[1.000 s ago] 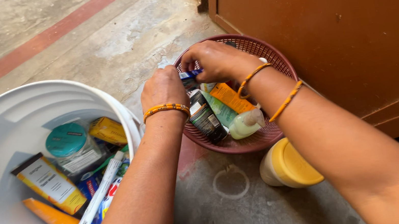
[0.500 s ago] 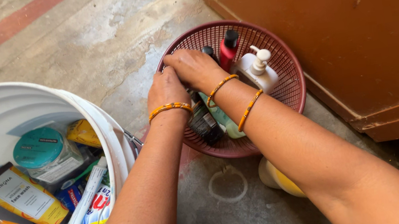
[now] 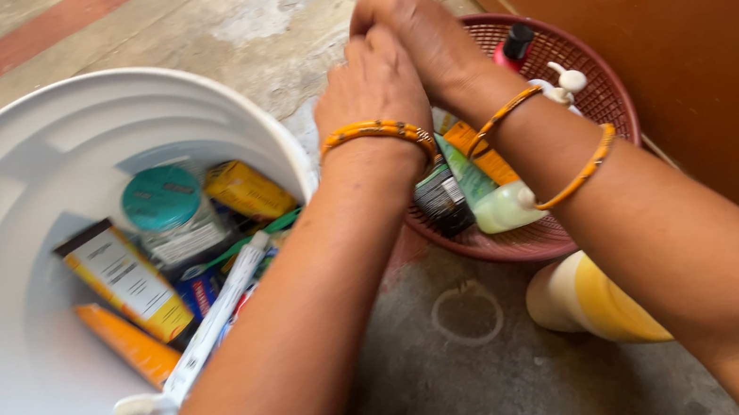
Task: The person opens a white bucket and transfers various toiletries and household items into a red basket. Items include bottles, tubes, a toothbrush, and packaged goods. The person closes the bucket lid after transferring the items.
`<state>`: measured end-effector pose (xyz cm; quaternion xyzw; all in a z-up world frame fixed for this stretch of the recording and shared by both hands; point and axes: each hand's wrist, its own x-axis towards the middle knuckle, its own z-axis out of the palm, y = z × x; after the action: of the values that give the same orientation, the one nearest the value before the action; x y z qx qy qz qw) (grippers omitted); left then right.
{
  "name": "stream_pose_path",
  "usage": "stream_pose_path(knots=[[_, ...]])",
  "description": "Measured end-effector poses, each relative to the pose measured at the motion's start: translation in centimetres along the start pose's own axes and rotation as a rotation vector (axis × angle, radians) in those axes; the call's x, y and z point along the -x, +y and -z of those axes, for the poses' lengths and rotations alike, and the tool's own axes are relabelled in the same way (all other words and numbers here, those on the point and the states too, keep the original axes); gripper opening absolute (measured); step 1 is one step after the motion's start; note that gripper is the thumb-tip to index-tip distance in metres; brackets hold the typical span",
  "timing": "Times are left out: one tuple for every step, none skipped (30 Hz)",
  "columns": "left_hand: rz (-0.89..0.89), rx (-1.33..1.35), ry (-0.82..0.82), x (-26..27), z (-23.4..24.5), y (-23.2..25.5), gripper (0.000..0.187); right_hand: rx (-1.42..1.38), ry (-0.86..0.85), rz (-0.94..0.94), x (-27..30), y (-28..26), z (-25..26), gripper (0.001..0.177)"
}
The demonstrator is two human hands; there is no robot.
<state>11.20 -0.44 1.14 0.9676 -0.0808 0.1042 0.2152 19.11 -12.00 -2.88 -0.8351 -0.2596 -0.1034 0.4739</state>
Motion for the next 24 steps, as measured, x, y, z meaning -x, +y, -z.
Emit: stream_pose_path(knots=[[-0.067, -0.041, 0.047, 0.4, 1.5, -0.5, 0.030, 0.201, 0.046, 0.131, -0.3, -1.8, 0.5, 0.014], [-0.135, -0.085, 0.095, 0.8, 3.1, -1.4, 0.033, 0.400, 0.095, 0.264, -0.5, -3.7, 0.6, 0.015], [-0.202, -0.129, 0.143, 1.2, 4.7, -2.4, 0.036, 0.394, 0.125, 0.285, -0.7, -5.6, 0.1, 0.012], [-0.215, -0.109, 0.163, 2.0, 6.2, -3.6, 0.034, 0.388, 0.154, 0.305, -0.9, -7.4, -0.6, 0.010], [-0.228, -0.089, 0.182, 3.0, 7.8, -5.0, 0.033, 0.382, 0.184, 0.326, -1.0, -9.1, -1.3, 0.010], [-0.242, -0.067, 0.201, 4.1, 9.0, -6.3, 0.032, 0.336, 0.175, 0.326, -1.0, -10.7, -2.1, 0.009], [-0.217, -0.055, 0.228, 5.1, 10.1, -7.6, 0.037, 0.289, 0.166, 0.326, -0.9, -12.0, -3.1, 0.009], [-0.188, -0.042, 0.252, 6.2, 10.8, -8.8, 0.042, 0.241, 0.153, 0.324, -0.7, -13.2, -4.1, 0.010], [-0.160, -0.029, 0.277, 7.1, 11.3, -10.0, 0.047, 0.262, 0.129, 0.333, -0.6, -14.2, -5.3, 0.010], [-0.103, -0.034, 0.243, 7.8, 11.5, -11.1, 0.045, 0.282, 0.107, 0.341, -0.5, -15.0, -6.5, 0.011], [-0.046, -0.039, 0.210, 8.5, 11.4, -12.2, 0.044, 0.302, 0.084, 0.350, -0.4, -15.5, -7.5, 0.012], [0.011, -0.044, 0.174, 9.1, 11.2, -13.2, 0.042, 0.400, 0.084, 0.375, -0.5, -15.9, -8.4, 0.013], [0.040, -0.024, 0.159, 9.5, 10.8, -14.2, 0.044, 0.499, 0.085, 0.399, -0.9, -16.2, -9.3, 0.014], [0.069, -0.005, 0.144, 9.7, 10.2, -15.0, 0.046, 0.597, 0.087, 0.424, -1.3, -16.4, -10.3, 0.016], [0.097, 0.015, 0.128, 9.8, 9.7, -15.8, 0.048, 0.678, 0.076, 0.413, -1.8, -16.5, -11.1, 0.014], [0.132, 0.058, 0.116, 9.9, 9.1, -16.5, 0.050, 0.759, 0.066, 0.398, -2.4, -16.4, -11.9, 0.013], [0.167, 0.101, 0.105, 9.8, 8.5, -17.0, 0.051, 0.840, 0.057, 0.382, -2.9, -16.3, -12.7, 0.012], [0.198, 0.148, 0.092, 9.6, 7.8, -17.4, 0.053, 0.884, -0.039, 0.304, -3.4, -16.2, -13.7, 0.012], [0.210, 0.194, 0.084, 9.4, 7.3, -17.8, 0.054, 0.925, -0.136, 0.224, -3.9, -16.2, -15.0, 0.014], [0.225, 0.241, 0.072, 9.5, 6.7, -18.1, 0.056, 0.963, -0.237, 0.142, -4.2, -16.0, -16.0, 0.015], [0.240, 0.289, 0.060, 9.6, 6.2, -18.4, 0.057, 0.928, -0.258, 0.113, -4.4, -15.6, -16.8, 0.017], [0.256, 0.300, 0.016, 9.6, 6.0, -18.8, 0.060, 0.890, -0.281, 0.081, -4.4, -15.3, -17.5, 0.019], [0.271, 0.310, -0.027, 9.6, 5.8, -19.3, 0.063, 0.851, -0.303, 0.049, -4.5, -14.9, -18.1, 0.021], [0.288, 0.323, -0.074, 9.6, 5.5, -19.6, 0.067, 0.870, -0.380, -0.003, -4.8, -14.5, -18.6, 0.025]])
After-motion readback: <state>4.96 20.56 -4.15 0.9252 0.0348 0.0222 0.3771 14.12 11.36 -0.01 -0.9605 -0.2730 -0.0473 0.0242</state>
